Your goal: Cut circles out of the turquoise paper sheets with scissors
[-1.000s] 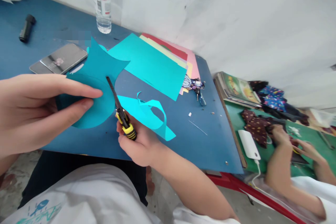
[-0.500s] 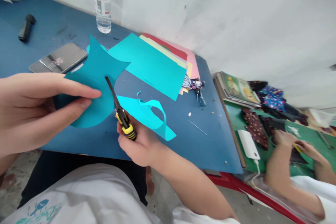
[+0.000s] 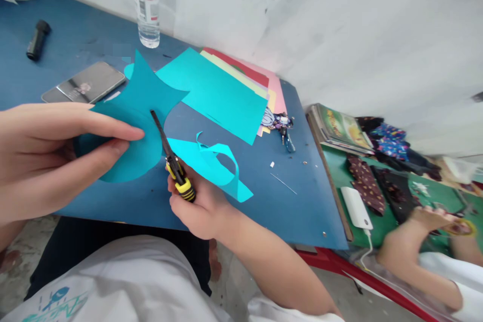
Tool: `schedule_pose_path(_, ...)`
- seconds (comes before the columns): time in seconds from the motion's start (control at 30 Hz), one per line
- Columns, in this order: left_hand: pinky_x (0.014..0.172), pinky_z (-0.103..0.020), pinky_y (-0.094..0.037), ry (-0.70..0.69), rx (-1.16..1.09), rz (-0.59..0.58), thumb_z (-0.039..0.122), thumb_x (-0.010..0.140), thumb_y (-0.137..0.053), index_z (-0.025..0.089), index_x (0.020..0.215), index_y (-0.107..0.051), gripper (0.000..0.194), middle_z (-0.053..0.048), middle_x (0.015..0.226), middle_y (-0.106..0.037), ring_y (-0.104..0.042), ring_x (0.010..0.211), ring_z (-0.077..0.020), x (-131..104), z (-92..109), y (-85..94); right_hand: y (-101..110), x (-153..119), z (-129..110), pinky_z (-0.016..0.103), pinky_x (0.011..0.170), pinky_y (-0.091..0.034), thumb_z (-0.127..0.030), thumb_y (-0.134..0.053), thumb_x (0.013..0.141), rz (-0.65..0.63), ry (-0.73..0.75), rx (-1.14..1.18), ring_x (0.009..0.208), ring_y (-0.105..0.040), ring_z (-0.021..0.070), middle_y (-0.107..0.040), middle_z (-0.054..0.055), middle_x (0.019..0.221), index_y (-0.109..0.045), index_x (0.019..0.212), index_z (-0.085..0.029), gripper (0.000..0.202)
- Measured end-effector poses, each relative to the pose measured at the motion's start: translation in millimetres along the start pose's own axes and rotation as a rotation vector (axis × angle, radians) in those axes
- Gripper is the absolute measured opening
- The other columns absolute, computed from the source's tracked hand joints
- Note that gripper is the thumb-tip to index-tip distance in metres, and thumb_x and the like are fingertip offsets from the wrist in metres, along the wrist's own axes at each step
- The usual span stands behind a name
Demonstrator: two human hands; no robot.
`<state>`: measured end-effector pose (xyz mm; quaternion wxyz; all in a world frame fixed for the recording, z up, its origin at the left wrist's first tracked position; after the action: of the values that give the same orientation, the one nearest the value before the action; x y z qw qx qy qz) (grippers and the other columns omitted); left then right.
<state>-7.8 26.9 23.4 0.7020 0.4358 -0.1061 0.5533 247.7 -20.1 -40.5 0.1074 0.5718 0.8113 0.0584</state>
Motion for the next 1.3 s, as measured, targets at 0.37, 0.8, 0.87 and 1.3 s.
schedule_pose_path(0.37, 0.063, -0.033, -0.051, -0.019, -0.065, 0.072, 0.016, 0.100, -0.076, 0.032, 0.110, -0.090, 0.023, 0.009, 0.088, -0.085, -0.064, 0.064, -0.0126, 4.1, 4.2, 0.4, -1.4, 1.7, 3.0, 0.034, 0.072, -0.056, -0.016, -0.078, 0.078, 0.012, -0.018, 0.030, 0.079, -0.068, 0.0202, -0.073, -0.003, 0.090, -0.068, 0.099, -0.029, 0.026)
schedule_pose_path(0.8, 0.064, -0.034, -0.046, -0.017, -0.037, 0.070, 0.017, 0.102, -0.074, 0.032, 0.109, -0.087, 0.020, 0.008, 0.083, -0.079, -0.060, 0.063, -0.0123, 3.0, 5.1, -0.8, -2.5, -1.0, 5.3, 0.035, 0.073, -0.057, -0.014, -0.077, 0.081, -0.001, -0.027, 0.051, 0.083, -0.070, 0.0218, -0.072, -0.002, 0.094, -0.072, 0.106, -0.030, 0.030)
schedule_pose_path(0.87, 0.065, -0.033, -0.046, -0.025, -0.038, 0.068, 0.015, 0.101, -0.075, 0.031, 0.108, -0.087, 0.021, 0.008, 0.083, -0.079, -0.059, 0.063, -0.0117, 3.8, 5.4, -0.6, -2.3, -1.1, 5.6, 0.035, 0.075, -0.057, -0.013, -0.077, 0.081, 0.006, -0.005, 0.054, 0.085, -0.070, 0.0216, -0.072, -0.002, 0.094, -0.071, 0.102, -0.030, 0.027)
schedule_pose_path(1.3, 0.069, -0.039, -0.042, -0.018, 0.122, 0.004, 0.049, 0.121, -0.065, 0.035, 0.127, -0.079, 0.021, 0.003, 0.085, -0.067, -0.058, 0.076, -0.0195, -5.0, -1.4, 1.4, -2.9, -0.2, 7.9, 0.033, 0.069, -0.054, -0.016, -0.080, 0.081, 0.008, -0.027, 0.141, 0.077, -0.067, 0.0197, -0.071, -0.004, 0.090, -0.072, 0.117, -0.029, 0.039)
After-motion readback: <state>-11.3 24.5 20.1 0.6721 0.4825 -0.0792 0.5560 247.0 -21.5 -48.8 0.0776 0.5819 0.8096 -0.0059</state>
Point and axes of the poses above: each hand's wrist, its own x-axis towards the middle knuckle, its own y-axis out of the back of the hand, z = x × y, the point moved 1 cm from there along x, towards the middle knuckle
